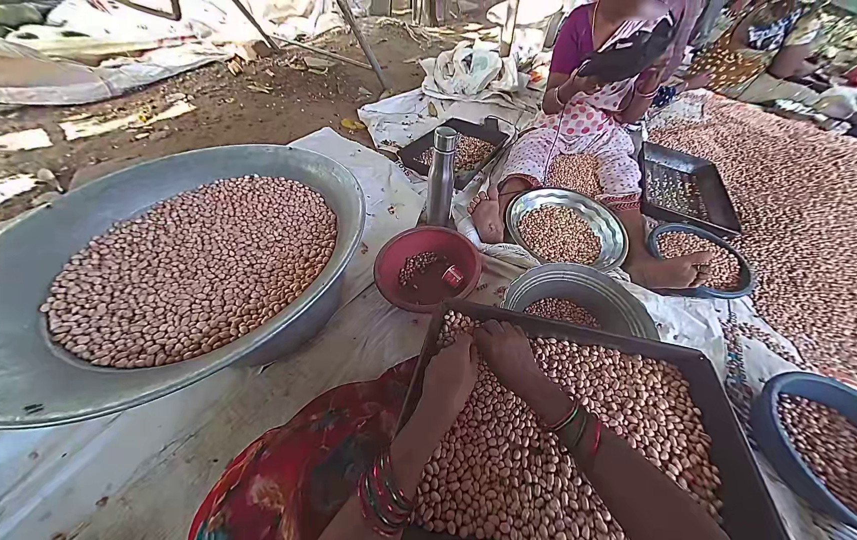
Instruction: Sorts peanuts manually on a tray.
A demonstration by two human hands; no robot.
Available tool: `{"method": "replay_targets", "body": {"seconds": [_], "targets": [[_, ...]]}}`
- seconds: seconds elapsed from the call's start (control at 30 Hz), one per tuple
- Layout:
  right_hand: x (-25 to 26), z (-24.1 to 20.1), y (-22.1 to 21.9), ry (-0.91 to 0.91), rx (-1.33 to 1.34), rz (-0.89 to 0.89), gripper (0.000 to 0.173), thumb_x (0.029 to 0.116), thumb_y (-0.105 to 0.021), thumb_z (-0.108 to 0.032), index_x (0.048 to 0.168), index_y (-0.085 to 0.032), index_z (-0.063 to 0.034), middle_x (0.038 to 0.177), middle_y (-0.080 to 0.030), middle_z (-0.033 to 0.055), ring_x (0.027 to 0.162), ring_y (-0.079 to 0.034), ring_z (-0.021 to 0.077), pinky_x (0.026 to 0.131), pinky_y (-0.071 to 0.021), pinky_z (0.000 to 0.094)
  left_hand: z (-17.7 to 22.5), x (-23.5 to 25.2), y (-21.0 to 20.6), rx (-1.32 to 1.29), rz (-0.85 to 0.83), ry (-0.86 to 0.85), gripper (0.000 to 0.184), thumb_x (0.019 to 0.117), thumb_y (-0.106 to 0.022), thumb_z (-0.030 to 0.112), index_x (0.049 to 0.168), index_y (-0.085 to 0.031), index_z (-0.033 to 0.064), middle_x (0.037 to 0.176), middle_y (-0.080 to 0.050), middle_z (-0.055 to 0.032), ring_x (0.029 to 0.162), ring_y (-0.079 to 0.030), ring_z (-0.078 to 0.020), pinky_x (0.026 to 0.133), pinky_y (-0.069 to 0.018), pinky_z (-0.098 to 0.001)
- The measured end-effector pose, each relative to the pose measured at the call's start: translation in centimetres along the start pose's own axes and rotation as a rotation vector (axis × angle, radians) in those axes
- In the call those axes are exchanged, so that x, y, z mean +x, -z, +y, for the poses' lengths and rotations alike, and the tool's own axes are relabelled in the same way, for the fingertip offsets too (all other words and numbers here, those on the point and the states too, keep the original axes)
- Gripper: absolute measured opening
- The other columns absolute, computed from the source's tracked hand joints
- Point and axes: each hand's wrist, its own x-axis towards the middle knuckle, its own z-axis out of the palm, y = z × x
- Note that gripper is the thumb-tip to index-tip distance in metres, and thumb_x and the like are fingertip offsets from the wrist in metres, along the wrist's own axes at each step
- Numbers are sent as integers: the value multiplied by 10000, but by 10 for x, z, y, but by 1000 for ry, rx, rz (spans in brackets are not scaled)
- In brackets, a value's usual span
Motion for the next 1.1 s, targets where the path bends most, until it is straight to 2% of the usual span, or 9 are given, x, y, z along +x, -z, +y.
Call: {"method": "replay_targets", "body": {"seconds": [0.03,0.13,0.23,0.33,0.43,0.57,0.87,1.0,1.1], "targets": [[1,1,2,-23,-2,-47,181,964,-582,-13,1021,-745,38,1031,-723,245,951,-718,439,782,-570,553,6,2,-6,137,-45,42,403,1125,-351,251,1442,-484,40,1266,-653,-234,1209,-636,-387,1009,-490,-546],[5,2,14,-113,59,-230,247,1017,-514,-33,1136,-704,71,1154,-691,276,1061,-688,460,890,-540,568,13,4,-14,309,-70,79,395,1118,-356,201,1467,-459,49,1265,-657,-234,1209,-637,-400,983,-504,-547],[5,3,20,-179,103,-312,289,1042,-471,-56,1211,-672,64,1214,-672,274,1090,-685,441,903,-537,552,14,4,-14,336,-73,78,378,1094,-377,120,1448,-482,42,1277,-653,-226,1220,-630,-394,984,-502,-548],[7,7,41,-331,327,-374,313,1067,-449,-94,1278,-637,43,1303,-642,241,1205,-641,373,1015,-490,511,11,4,-12,281,-34,79,365,1109,-357,151,1433,-481,38,1265,-656,-227,1217,-633,-393,988,-502,-542],[2,17,60,-368,440,-307,291,1050,-483,-73,1245,-656,54,1247,-662,244,1168,-648,354,1012,-484,485,6,5,-7,194,-13,79,391,1131,-324,222,1444,-479,47,1272,-651,-234,1217,-631,-394,1006,-490,-549],[0,23,70,-341,418,-325,320,1072,-455,-90,1288,-660,27,1295,-661,231,1215,-640,345,1048,-472,479,8,6,-9,306,-86,90,396,1127,-344,246,1432,-505,51,1305,-641,-230,1245,-616,-395,1013,-485,-557],[17,-4,39,-181,54,-561,340,1076,-424,-71,1331,-633,12,1334,-600,279,1220,-606,451,979,-492,561,6,6,-12,377,-121,72,388,1121,-351,231,1413,-535,53,1306,-645,-221,1249,-614,-390,1009,-487,-557],[21,-7,42,-196,51,-640,351,1096,-424,-157,1341,-617,4,1373,-571,270,1264,-572,448,1006,-466,578,9,5,-13,391,-122,71,393,1123,-335,230,1405,-533,40,1297,-648,-221,1248,-616,-387,1006,-487,-551],[16,-7,37,-272,142,-542,362,1093,-424,-180,1307,-619,36,1349,-590,266,1259,-583,425,1020,-462,558,6,7,-13,325,-99,81,403,1111,-383,253,1413,-520,24,1326,-631,-229,1271,-601,-388,1028,-477,-557]]}}
